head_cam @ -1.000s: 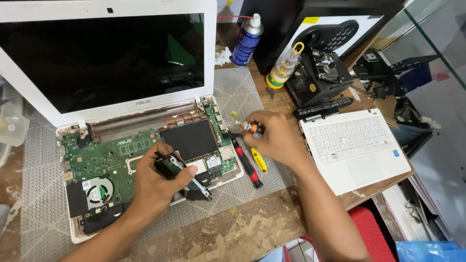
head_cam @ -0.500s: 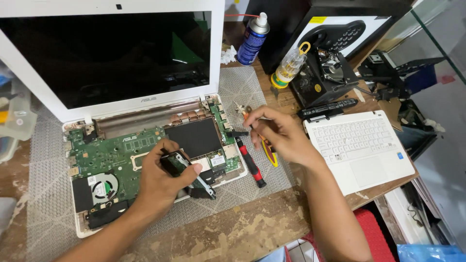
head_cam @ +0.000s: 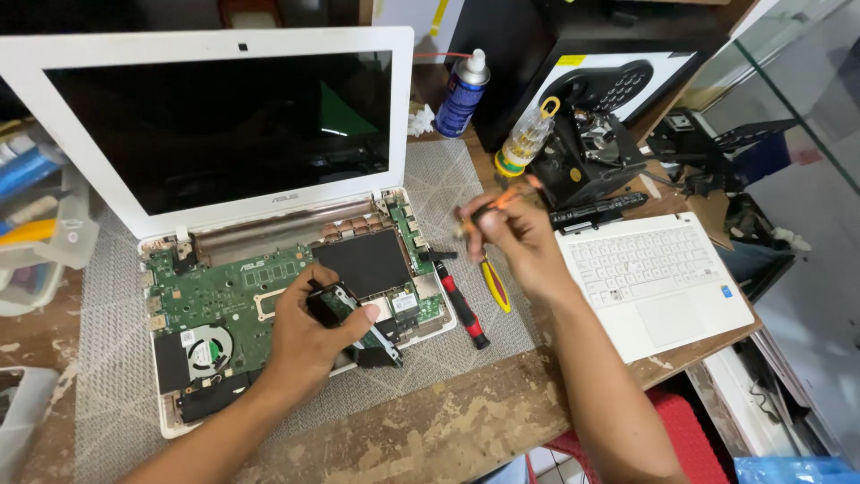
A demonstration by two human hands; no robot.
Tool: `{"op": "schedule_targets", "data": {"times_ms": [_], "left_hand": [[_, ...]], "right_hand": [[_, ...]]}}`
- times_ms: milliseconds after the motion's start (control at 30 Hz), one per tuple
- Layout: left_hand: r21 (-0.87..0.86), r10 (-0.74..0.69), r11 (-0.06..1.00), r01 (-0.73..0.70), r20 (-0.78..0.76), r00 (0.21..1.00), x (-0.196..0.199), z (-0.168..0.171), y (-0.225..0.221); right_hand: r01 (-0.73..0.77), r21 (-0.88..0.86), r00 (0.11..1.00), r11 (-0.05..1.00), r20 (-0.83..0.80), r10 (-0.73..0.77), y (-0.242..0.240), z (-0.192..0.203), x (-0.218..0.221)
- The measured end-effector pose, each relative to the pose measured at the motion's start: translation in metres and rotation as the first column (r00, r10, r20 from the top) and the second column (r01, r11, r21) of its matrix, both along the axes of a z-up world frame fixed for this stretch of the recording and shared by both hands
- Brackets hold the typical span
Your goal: Repairing a laptop by unscrewing and removing the internal hard drive.
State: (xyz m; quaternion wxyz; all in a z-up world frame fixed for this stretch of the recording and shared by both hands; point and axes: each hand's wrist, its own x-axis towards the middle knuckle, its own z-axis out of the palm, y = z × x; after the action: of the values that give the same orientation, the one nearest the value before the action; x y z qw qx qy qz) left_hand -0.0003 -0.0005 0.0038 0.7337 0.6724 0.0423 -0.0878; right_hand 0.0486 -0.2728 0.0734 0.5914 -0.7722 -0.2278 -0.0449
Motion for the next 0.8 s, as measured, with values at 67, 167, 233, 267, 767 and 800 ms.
{"op": "schedule_targets", "data": {"times_ms": [67,167,233,267,767,800], "left_hand": [[0.067,0.005,0.998,-0.006,0.014,1.000,0.002,-0.007,0.000],[0.102,0.015,0.995,-0.020,0.047,0.999,0.004,-0.014,0.000],[0.071,0.018,0.997,-0.023,0.072,0.997,0.004,-0.015,-0.001],[0.014,0.018,1.000,-0.019,0.058,0.998,0.004,-0.013,-0.002],[-0.098,-0.008,0.995,0.009,0.012,1.000,0.003,-0.005,-0.002],[-0.129,-0.018,0.991,0.025,0.051,0.999,0.003,-0.011,-0.002]], "right_hand": [[0.033,-0.098,0.999,0.995,-0.005,-0.034,-0.002,-0.007,0.000],[-0.031,-0.220,0.997,0.975,0.058,0.045,0.000,-0.019,0.006],[-0.123,-0.253,0.979,0.960,0.125,0.158,0.002,-0.026,0.008],[-0.122,-0.317,0.980,0.940,0.111,0.165,0.003,-0.028,0.007],[-0.112,-0.203,0.980,0.973,0.138,0.141,0.005,-0.031,0.005],[-0.146,-0.106,0.981,0.984,0.110,0.157,0.004,-0.034,0.004]]}}
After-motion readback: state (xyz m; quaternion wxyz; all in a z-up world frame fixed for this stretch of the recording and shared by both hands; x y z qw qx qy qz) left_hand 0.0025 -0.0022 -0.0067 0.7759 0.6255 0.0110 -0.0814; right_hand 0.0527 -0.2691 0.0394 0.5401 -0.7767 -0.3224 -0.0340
